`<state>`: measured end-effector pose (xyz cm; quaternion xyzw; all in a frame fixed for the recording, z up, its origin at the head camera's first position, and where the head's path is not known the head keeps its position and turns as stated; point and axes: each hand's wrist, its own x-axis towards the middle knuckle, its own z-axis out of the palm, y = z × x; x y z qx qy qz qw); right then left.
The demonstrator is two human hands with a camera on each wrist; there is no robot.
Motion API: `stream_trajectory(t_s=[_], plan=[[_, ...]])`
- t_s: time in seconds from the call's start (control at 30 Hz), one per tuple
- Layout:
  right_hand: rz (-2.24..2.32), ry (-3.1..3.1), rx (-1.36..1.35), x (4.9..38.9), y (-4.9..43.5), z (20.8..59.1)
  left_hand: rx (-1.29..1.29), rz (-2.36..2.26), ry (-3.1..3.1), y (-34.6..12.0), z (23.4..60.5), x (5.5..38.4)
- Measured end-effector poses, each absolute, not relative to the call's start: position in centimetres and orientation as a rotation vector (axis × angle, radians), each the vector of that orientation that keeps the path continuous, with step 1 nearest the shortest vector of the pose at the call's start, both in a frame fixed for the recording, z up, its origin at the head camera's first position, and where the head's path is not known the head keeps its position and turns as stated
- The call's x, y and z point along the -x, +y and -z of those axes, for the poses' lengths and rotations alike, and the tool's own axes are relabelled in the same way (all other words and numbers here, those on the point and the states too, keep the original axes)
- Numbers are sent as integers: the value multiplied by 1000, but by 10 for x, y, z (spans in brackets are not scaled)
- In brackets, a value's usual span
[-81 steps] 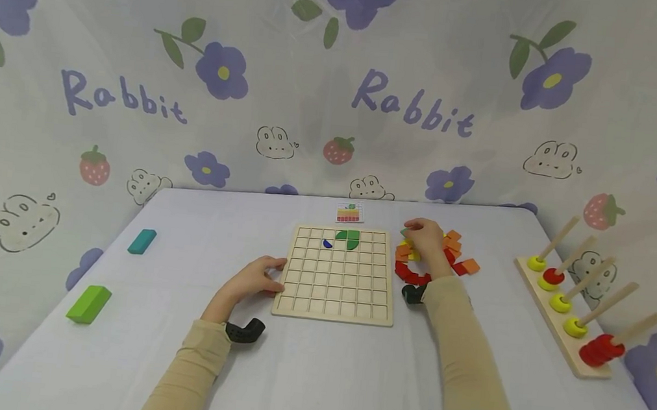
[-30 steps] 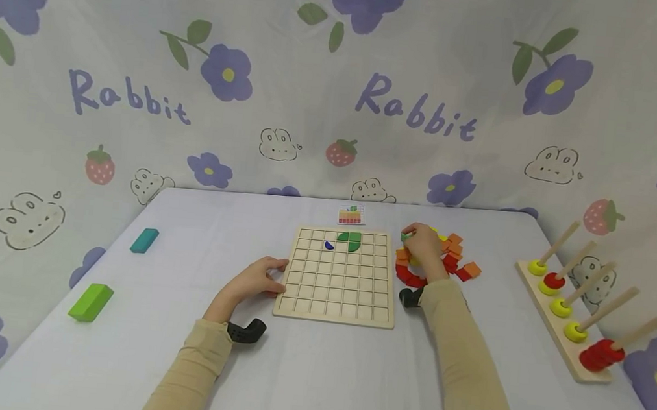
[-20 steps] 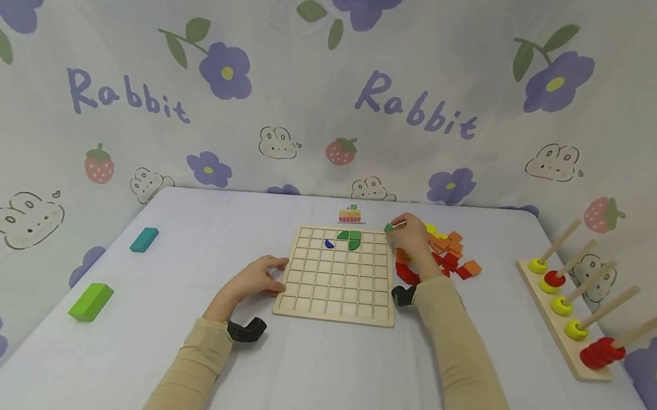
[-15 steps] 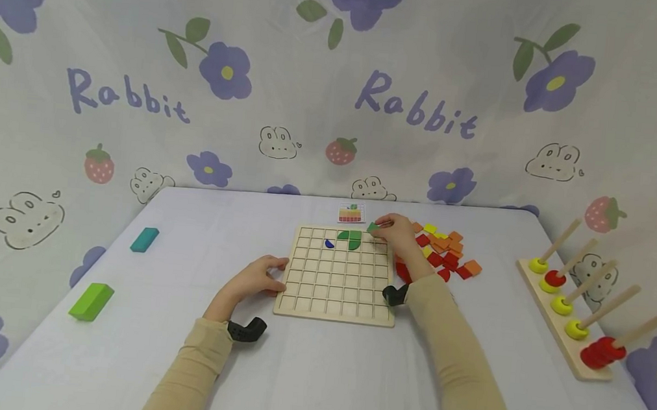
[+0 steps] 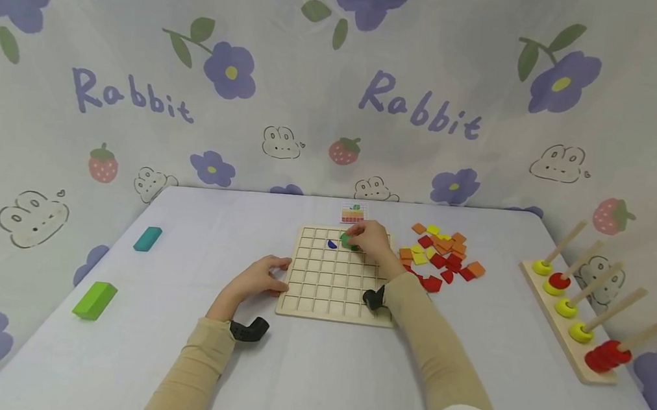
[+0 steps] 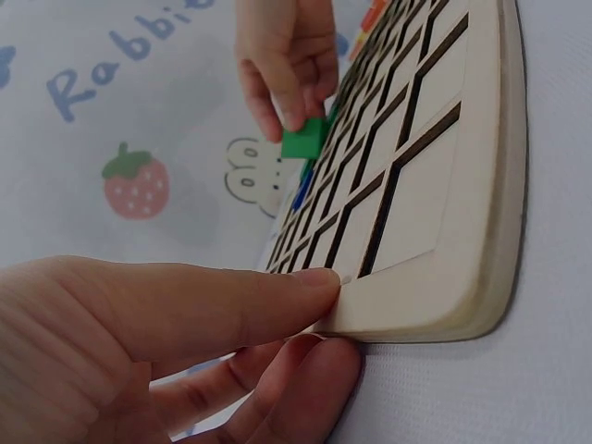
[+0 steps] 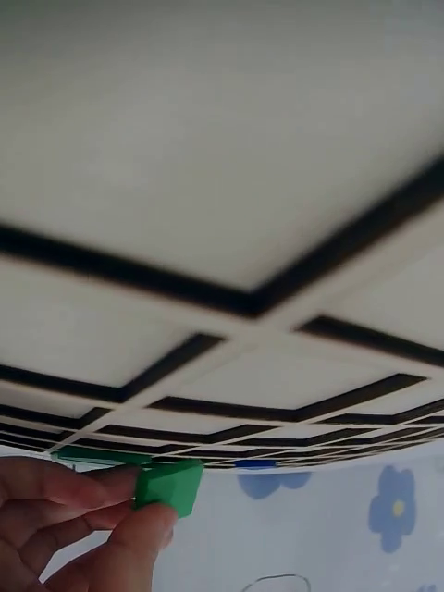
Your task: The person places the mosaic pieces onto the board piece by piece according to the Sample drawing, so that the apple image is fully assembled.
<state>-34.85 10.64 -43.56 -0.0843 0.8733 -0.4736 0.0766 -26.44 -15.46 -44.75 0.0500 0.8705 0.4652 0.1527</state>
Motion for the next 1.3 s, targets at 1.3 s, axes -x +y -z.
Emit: stream_trajectory(t_s=[1.3], plan=[[1267, 2743, 103, 340, 186, 426, -133, -1376, 2486, -155, 452, 265]])
